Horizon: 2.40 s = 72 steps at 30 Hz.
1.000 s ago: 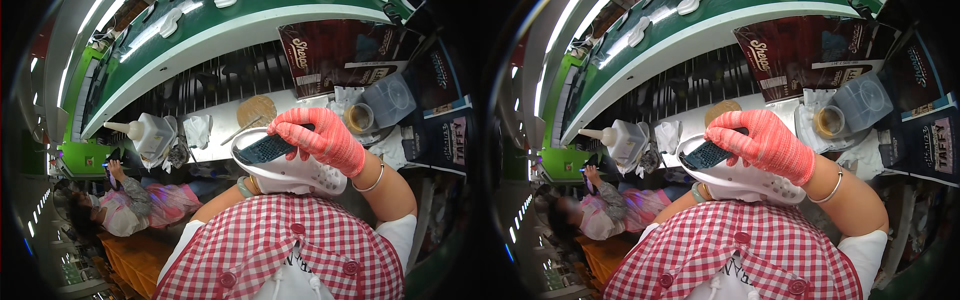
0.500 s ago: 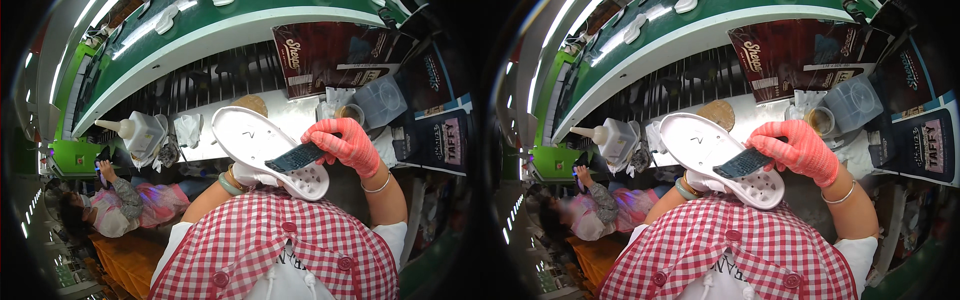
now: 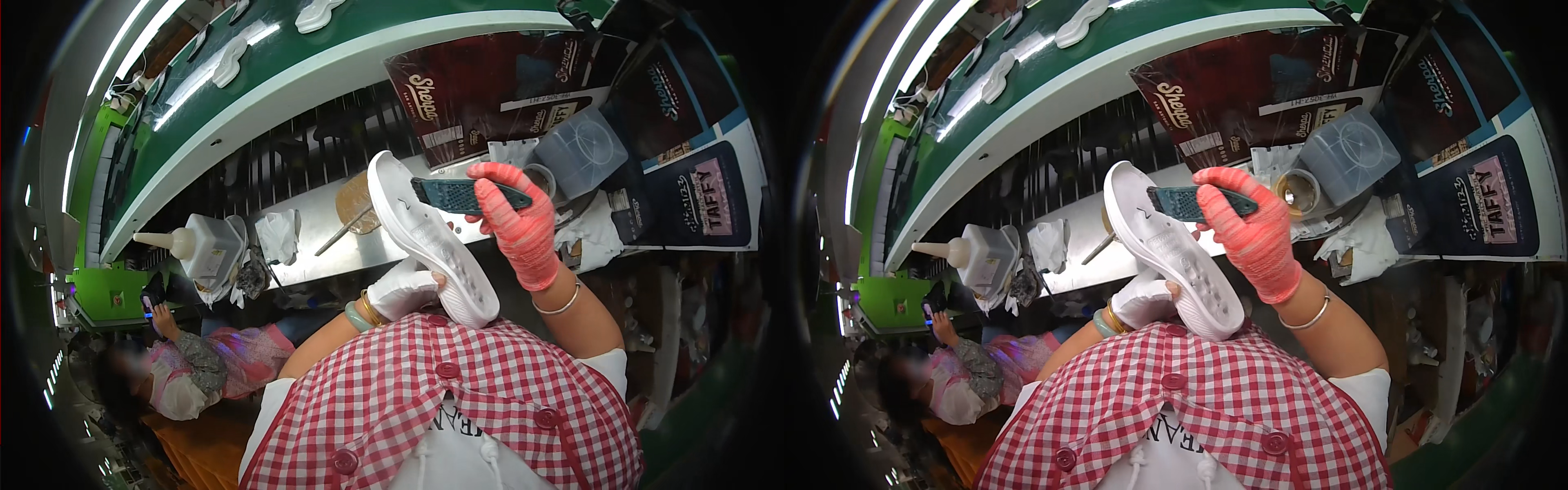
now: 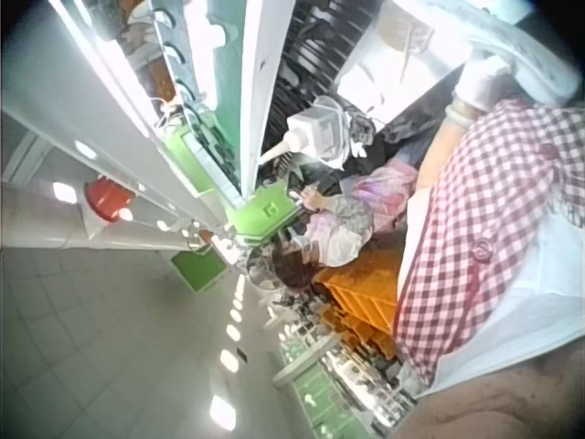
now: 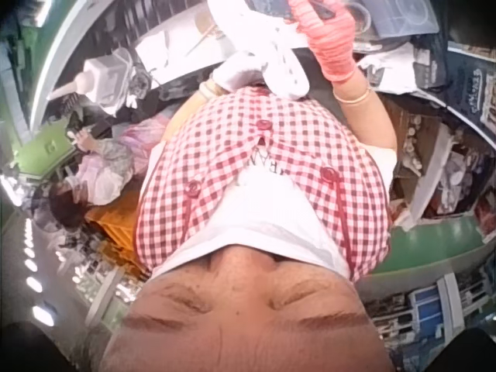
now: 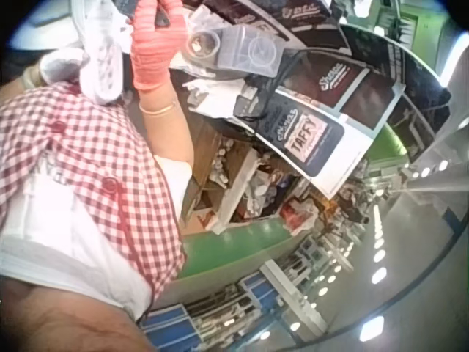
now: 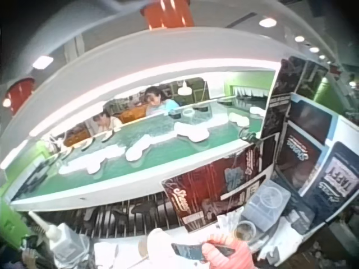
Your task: The person scrubs the insole of white plastic slippers with a green brush, then places each cleaned slipper onto a green conveyor belt. The process is repeated for multiple slippers in a factory setting.
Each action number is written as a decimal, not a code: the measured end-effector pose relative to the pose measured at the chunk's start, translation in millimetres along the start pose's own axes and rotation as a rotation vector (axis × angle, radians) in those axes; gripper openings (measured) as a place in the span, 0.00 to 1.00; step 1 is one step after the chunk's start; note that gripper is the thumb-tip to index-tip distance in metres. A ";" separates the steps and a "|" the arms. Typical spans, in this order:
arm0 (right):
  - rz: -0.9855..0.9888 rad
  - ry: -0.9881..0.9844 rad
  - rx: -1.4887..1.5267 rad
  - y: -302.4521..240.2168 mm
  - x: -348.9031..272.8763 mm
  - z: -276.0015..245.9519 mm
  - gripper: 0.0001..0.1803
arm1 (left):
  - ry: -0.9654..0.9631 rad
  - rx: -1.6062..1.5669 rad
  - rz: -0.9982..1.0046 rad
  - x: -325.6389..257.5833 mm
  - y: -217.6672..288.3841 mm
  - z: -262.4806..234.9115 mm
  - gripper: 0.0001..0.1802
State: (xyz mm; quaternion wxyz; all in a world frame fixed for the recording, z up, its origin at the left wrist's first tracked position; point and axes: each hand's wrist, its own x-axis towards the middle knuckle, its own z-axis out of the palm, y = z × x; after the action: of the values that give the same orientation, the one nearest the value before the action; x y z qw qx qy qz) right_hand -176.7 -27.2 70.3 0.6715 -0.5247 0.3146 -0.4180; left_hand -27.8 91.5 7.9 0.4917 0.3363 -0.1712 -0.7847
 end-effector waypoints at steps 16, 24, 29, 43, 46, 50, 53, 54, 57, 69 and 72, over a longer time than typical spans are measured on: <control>-0.301 -0.136 -0.551 18.4 -25.0 -33.3 0.08 | 0.096 -0.054 0.137 -1.4 7.6 3.5 0.43; -0.515 -0.171 -0.604 33.4 -36.6 -35.7 0.08 | 0.185 -0.071 0.219 -6.5 15.8 -0.8 0.42; -0.424 -0.094 -0.516 36.0 -46.4 -49.4 0.07 | 0.253 0.015 0.284 -13.0 16.3 3.0 0.41; -0.097 -0.115 -0.427 45.6 -28.6 -47.1 0.08 | 0.370 0.705 0.691 -10.8 3.2 -10.2 0.62; -0.086 -0.071 -0.338 38.7 -30.4 -44.5 0.07 | 0.165 -0.040 0.457 -12.0 1.7 -13.6 0.35; -0.020 -0.154 -0.423 39.2 -28.4 -40.4 0.07 | 0.043 -0.416 0.235 0.9 17.4 26.3 0.18; -0.039 -0.016 -0.322 39.3 -25.9 -41.3 0.08 | 0.243 -0.123 0.334 3.6 3.4 1.1 0.23; -0.080 0.027 -0.276 39.5 -26.5 -40.4 0.08 | 0.277 -0.016 0.368 3.7 0.2 -6.0 0.25; -0.067 -0.125 -0.450 38.8 -26.7 -38.5 0.07 | 0.315 0.300 0.557 2.4 -4.2 -5.8 0.24; -0.323 -0.021 -0.250 -9.9 -13.9 -32.8 0.06 | 0.172 1.733 1.331 -7.5 58.4 7.0 0.20; -0.366 -0.116 -0.308 -38.1 -33.5 -25.7 0.05 | 0.258 1.551 1.205 -21.0 62.1 6.6 0.25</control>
State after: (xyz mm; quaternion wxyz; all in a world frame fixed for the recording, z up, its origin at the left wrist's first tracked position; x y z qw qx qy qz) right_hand -222.9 -12.5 100.2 0.5137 -0.6924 0.2351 -0.4488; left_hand 14.4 81.3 57.4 0.4672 0.5046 -0.7254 -0.0313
